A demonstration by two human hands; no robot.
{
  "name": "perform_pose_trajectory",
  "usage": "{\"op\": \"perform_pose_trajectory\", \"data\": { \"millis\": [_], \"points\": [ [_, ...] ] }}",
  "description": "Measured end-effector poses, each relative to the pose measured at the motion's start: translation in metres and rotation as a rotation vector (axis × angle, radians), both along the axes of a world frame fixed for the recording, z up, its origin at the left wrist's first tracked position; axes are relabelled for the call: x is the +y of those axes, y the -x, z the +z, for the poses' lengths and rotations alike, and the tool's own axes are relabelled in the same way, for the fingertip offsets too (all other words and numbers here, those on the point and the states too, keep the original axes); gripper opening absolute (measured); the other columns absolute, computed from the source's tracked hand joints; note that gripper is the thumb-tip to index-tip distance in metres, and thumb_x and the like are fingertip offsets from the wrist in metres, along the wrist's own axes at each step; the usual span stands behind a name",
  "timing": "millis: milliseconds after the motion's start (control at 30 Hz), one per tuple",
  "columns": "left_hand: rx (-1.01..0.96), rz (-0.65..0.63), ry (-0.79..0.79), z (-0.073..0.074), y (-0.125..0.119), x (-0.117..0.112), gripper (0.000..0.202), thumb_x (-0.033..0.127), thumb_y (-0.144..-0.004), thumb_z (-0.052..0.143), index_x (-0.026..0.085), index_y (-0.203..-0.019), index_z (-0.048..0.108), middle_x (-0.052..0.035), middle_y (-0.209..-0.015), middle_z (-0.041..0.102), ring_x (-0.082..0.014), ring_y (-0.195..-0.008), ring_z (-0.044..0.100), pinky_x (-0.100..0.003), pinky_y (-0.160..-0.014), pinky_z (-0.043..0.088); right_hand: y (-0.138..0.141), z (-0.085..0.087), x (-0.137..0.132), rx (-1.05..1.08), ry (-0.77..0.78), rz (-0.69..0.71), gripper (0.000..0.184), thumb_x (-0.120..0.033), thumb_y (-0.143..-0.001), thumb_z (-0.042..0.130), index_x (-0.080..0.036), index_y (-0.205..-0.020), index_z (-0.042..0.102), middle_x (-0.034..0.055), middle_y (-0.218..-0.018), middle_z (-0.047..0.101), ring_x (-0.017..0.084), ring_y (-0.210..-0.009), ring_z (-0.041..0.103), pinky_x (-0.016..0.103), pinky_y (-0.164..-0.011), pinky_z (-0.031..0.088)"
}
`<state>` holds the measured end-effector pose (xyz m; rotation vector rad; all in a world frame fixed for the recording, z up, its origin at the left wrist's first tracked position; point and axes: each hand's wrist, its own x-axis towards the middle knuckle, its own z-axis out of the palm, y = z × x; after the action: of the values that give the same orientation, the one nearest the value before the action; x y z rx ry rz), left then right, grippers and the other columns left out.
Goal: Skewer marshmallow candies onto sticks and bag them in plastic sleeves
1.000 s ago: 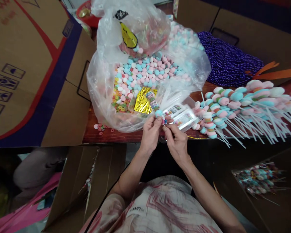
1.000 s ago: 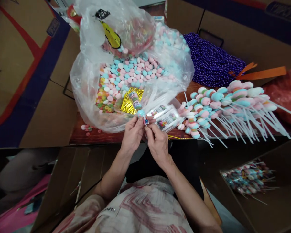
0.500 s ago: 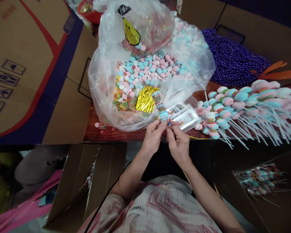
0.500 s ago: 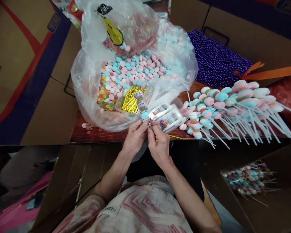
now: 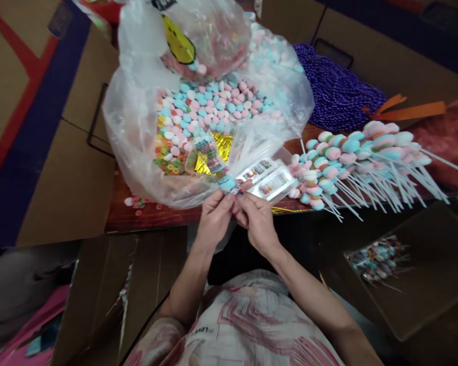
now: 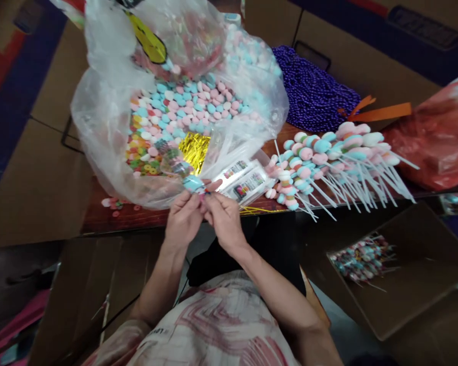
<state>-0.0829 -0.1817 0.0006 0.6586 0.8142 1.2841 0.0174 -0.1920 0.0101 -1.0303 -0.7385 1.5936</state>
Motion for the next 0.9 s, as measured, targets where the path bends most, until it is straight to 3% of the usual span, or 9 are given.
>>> {"op": "perform_pose_trajectory", "data": {
  "millis": [67,167,233,300,400,533,633,733,900],
  "points": [
    [-0.007,-0.087,0.029,0.001,0.016,-0.003,0.028,0.041,-0.074,0.085,0.017,-0.083,0.072,0.0026,-0.059,0.061,-0.0086,-0.050,0.053,-0.022,-0.052,0.049,0.011,0.004,-0.005,0.196,0.121,0.098,0.035,-0.044,-0.081,0.069,-0.018,-0.062,0.056,-0.0103,-0.042,0.034,0.004,-0.038,0.021,0.020,-0.040,0.016],
    [-0.017,-0.034,-0.022,0.002,0.031,-0.008,0.030,0.039,-0.070,0.088,0.016,-0.074,0.069,0.0043,-0.056,0.057,-0.0059,-0.045,0.046,-0.021,-0.049,0.046,0.024,0.008,-0.011,0.385,0.217,0.223,0.035,-0.046,-0.075,0.073,-0.019,-0.063,0.055,-0.0107,-0.043,0.037,0.003,-0.036,0.021,0.019,-0.038,0.014],
    [-0.025,0.008,-0.053,0.006,0.034,-0.010,0.033,0.038,-0.072,0.087,0.016,-0.065,0.063,0.0054,-0.052,0.050,-0.0051,-0.043,0.041,-0.020,-0.047,0.043,0.027,0.007,-0.015,0.358,0.205,0.279,0.038,-0.053,-0.080,0.068,-0.020,-0.066,0.055,-0.0096,-0.044,0.040,0.005,-0.036,0.025,0.019,-0.037,0.018],
    [-0.018,0.050,-0.072,0.013,0.032,-0.011,0.033,0.036,-0.074,0.086,0.017,-0.062,0.061,0.0052,-0.052,0.045,-0.0063,-0.047,0.042,-0.020,-0.047,0.043,0.020,0.005,-0.021,0.121,0.104,0.314,0.039,-0.054,-0.090,0.056,-0.020,-0.070,0.056,-0.0065,-0.048,0.047,0.007,-0.038,0.034,0.020,-0.039,0.026],
    [0.002,0.103,-0.059,0.019,0.026,-0.010,0.026,0.032,-0.076,0.085,0.018,-0.070,0.065,0.0045,-0.057,0.045,-0.0067,-0.052,0.040,-0.020,-0.052,0.043,-0.013,0.000,-0.035,-0.565,-0.228,0.304,0.028,-0.038,-0.097,0.051,-0.020,-0.079,0.062,0.0015,-0.070,0.066,0.012,-0.058,0.057,0.024,-0.057,0.043],
    [0.026,0.106,-0.023,0.006,0.014,-0.013,0.033,0.037,-0.078,0.084,0.016,-0.069,0.060,0.0039,-0.059,0.044,-0.0054,-0.053,0.036,-0.019,-0.052,0.036,-0.070,-0.013,-0.048,-1.171,-0.453,0.089,0.017,-0.026,-0.098,0.053,-0.021,-0.092,0.067,0.0051,-0.085,0.072,0.017,-0.077,0.068,0.027,-0.071,0.047],
    [0.070,0.156,0.007,-0.012,0.004,-0.021,0.038,0.043,-0.080,0.081,0.017,-0.072,0.056,0.0051,-0.059,0.043,-0.0054,-0.054,0.035,-0.019,-0.054,0.036,-0.090,-0.029,-0.048,-1.310,-0.458,-0.020,0.020,-0.032,-0.095,0.062,-0.020,-0.111,0.065,0.0018,-0.080,0.070,0.015,-0.065,0.064,0.025,-0.059,0.044],
    [0.101,0.221,0.006,-0.023,-0.004,-0.023,0.036,0.045,-0.083,0.079,0.019,-0.079,0.054,0.0066,-0.060,0.044,-0.0056,-0.053,0.035,-0.018,-0.053,0.033,-0.087,-0.042,-0.039,-1.337,-0.494,-0.025,0.034,-0.033,-0.096,0.062,-0.020,-0.127,0.061,0.0053,-0.094,0.073,0.015,-0.063,0.062,0.027,-0.063,0.048],
    [0.079,0.219,-0.057,-0.024,-0.010,-0.005,0.036,0.045,-0.082,0.080,0.021,-0.080,0.053,0.0063,-0.061,0.050,-0.0061,-0.054,0.041,-0.017,-0.053,0.034,-0.081,-0.048,-0.010,-1.301,-0.558,-0.111,0.024,-0.027,-0.094,0.061,-0.018,-0.116,0.068,0.0093,-0.095,0.074,0.020,-0.071,0.066,0.033,-0.074,0.053]
  ]
}}
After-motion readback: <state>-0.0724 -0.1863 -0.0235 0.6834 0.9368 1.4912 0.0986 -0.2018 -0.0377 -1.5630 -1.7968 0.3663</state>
